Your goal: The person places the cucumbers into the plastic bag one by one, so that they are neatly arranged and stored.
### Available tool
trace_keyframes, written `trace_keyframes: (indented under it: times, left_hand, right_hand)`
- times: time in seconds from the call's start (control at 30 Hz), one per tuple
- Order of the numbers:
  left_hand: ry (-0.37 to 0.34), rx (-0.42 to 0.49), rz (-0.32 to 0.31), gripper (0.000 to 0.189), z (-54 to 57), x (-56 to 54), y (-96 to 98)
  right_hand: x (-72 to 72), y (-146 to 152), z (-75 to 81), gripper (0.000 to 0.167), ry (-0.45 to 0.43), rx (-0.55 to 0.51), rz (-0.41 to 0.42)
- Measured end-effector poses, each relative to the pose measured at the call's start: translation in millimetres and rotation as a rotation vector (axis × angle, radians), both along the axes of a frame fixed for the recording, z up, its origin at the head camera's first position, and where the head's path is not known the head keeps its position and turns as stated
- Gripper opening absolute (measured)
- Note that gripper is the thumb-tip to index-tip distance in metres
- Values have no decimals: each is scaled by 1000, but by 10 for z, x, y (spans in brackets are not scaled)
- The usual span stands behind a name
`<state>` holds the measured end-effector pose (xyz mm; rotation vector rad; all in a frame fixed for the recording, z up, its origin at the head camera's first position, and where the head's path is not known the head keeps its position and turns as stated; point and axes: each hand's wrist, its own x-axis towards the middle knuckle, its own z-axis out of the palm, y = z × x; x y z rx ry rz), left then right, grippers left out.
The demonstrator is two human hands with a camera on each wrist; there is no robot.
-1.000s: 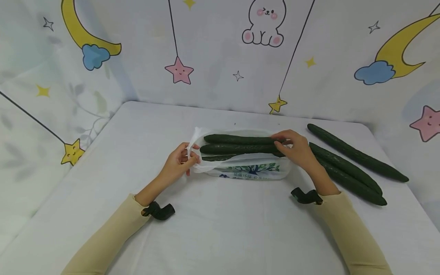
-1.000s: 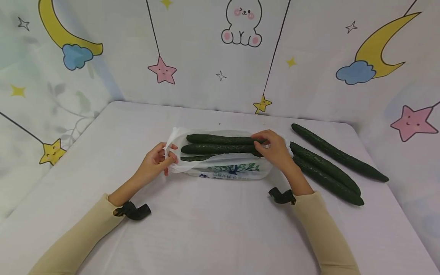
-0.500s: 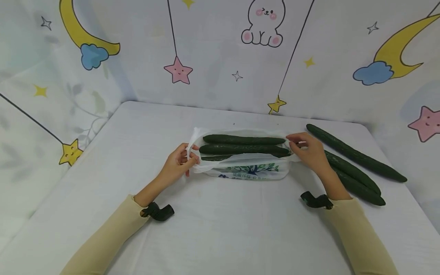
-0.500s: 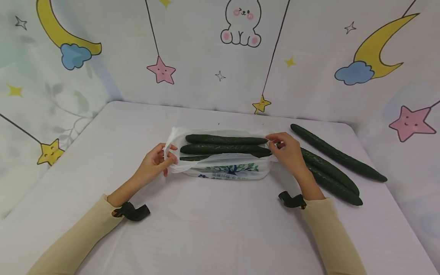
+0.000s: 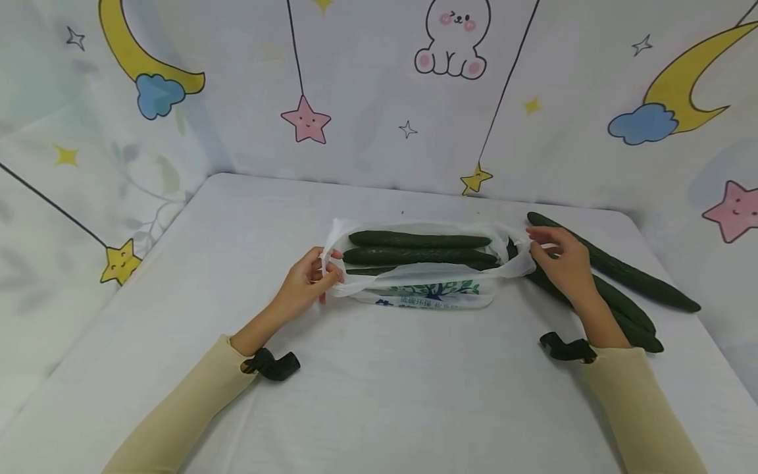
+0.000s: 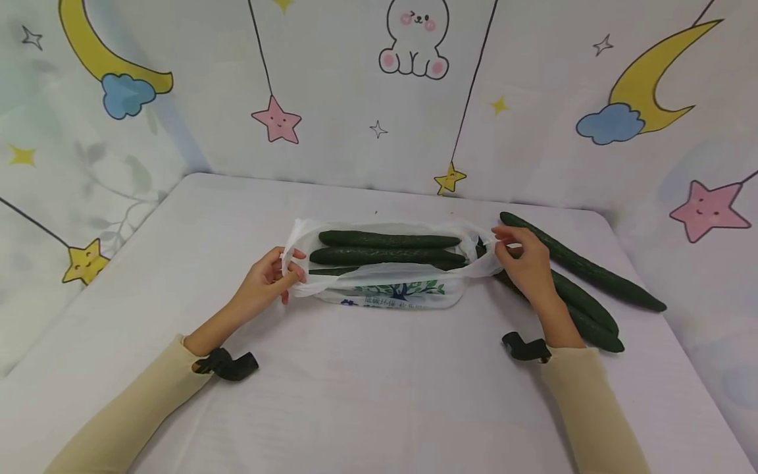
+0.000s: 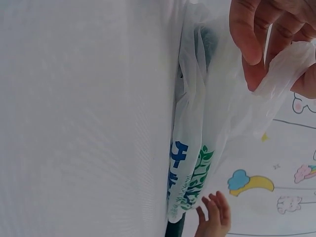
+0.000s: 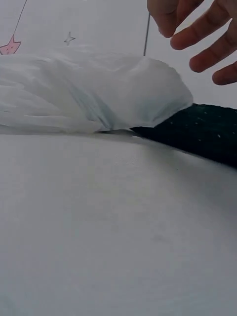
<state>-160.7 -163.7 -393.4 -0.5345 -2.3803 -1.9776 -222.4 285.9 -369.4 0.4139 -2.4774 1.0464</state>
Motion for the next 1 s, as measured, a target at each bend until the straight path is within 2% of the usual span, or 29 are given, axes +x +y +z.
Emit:
trace_keyframes:
  times: [0.17, 0.37, 0.67, 0.8, 1.0]
  left_hand:
    - [4, -2, -6, 28, 0, -5, 12]
    - [2, -10, 4, 29, -14, -2, 5]
    - [11, -21, 4, 29, -40, 1, -7]
    - [18, -17, -1, 30, -44, 1, -1]
    - [24, -13, -3, 32, -22, -3, 11]
  right_hand:
    - [21, 221, -30, 27, -75, 60, -29]
    - [16, 431, -40, 26, -162, 183, -59]
    - [2, 634, -27, 46, -428, 314, -49]
    - [29, 748, 2, 55, -529, 326, -29]
    - [52, 827, 36, 60, -580, 289, -40]
